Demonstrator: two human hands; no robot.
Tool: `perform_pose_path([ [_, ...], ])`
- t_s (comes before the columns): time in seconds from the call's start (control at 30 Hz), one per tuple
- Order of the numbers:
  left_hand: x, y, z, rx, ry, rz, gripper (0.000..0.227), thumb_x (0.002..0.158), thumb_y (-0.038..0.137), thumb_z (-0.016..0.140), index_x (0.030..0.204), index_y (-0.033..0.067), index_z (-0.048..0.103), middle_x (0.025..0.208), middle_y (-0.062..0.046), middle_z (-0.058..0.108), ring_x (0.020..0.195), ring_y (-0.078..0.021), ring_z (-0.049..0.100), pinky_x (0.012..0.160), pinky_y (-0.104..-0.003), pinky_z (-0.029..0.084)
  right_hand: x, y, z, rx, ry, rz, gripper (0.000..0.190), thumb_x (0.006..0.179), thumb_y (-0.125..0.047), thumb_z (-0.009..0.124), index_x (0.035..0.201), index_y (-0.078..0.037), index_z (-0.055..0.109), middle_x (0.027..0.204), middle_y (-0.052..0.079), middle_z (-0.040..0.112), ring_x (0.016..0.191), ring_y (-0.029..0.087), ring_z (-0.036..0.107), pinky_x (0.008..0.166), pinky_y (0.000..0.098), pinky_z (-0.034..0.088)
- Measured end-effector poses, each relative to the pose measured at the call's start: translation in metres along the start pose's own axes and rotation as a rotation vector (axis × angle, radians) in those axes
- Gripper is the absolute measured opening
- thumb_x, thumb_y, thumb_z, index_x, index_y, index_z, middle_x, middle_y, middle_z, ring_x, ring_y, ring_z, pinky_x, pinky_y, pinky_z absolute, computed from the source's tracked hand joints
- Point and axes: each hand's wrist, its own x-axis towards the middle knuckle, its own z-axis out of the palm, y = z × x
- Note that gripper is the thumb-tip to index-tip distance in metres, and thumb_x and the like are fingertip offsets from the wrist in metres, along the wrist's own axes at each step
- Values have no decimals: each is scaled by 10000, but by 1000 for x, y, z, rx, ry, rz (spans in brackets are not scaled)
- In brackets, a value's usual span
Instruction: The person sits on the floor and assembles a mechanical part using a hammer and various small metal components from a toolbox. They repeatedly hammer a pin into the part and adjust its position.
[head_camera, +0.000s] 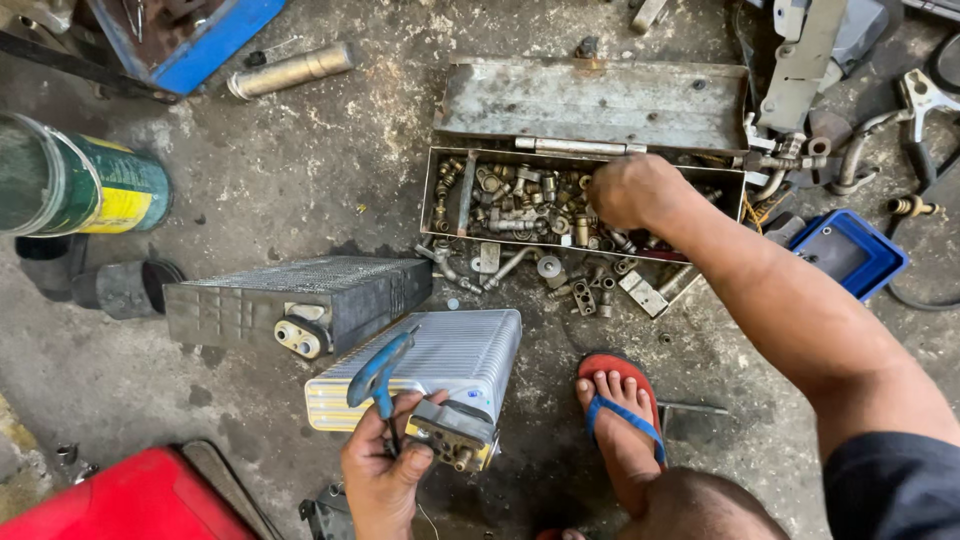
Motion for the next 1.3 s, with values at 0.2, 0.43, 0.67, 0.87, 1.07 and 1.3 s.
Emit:
perform_pose_path([
  [0.2, -1, 1, -2, 22, 11, -20, 783, 698, 268, 945, 1283, -117, 595, 1185, -321, 725, 1183, -402, 695, 1016, -477, 542, -5, -10, 20, -32, 152, -97, 472, 995, -224, 455, 1457, -271, 544, 1112, 148, 743, 961, 262, 740, 885, 398, 591],
  [0.43, 0, 1, -4, 14, -20, -8, 785, 720, 279, 942, 1293, -117, 580, 1210, -333, 712, 1186, -396, 682, 1034, -487, 529, 38, -18, 61, -325, 338, -356, 449, 955, -141, 487, 1393, -161, 586, 1053, 131, 751, 869, 206, 739, 793, 357, 614],
  [0.67, -1, 2, -3, 36, -4, -19, 808, 702, 301, 945, 1295, -116, 588, 1210, -335, 718, 1195, -390, 686, 1042, -481, 519, 40, -17, 48, -402, 284, -296, 274, 998, -161, 482, 1232, -81, 600, 919, 99, 742, 782, 208, 733, 687, 350, 612],
  [0.87, -2, 0, 0, 23, 20, -1, 788, 699, 279, 947, 1281, -120, 596, 1189, -339, 722, 1175, -400, 701, 1026, -483, 537, 14, -17, 17, 467, 148, -284, 188, 989, -243, 535, 1114, -120, 604, 836, 103, 736, 685, 193, 708, 697, 351, 528],
  [1.07, -2, -3, -2, -22, 5, -4, 761, 715, 235, 943, 1282, -117, 578, 1188, -328, 719, 1183, -401, 694, 1028, -478, 534, 0, 2, 33, 2029, -273, -712, 97, 907, -126, 629, 954, -45, 604, 943, 113, 661, 688, 141, 545, 611, 291, 456],
  [1.3, 2, -3, -4, -22, -48, 18, 746, 733, 235, 935, 1289, -109, 577, 1205, -315, 720, 1195, -398, 690, 1037, -468, 534, -10, 8, 43, 2212, -247, -834, 207, 868, -75, 658, 1065, -15, 684, 896, 101, 614, 685, 123, 504, 591, 272, 410],
])
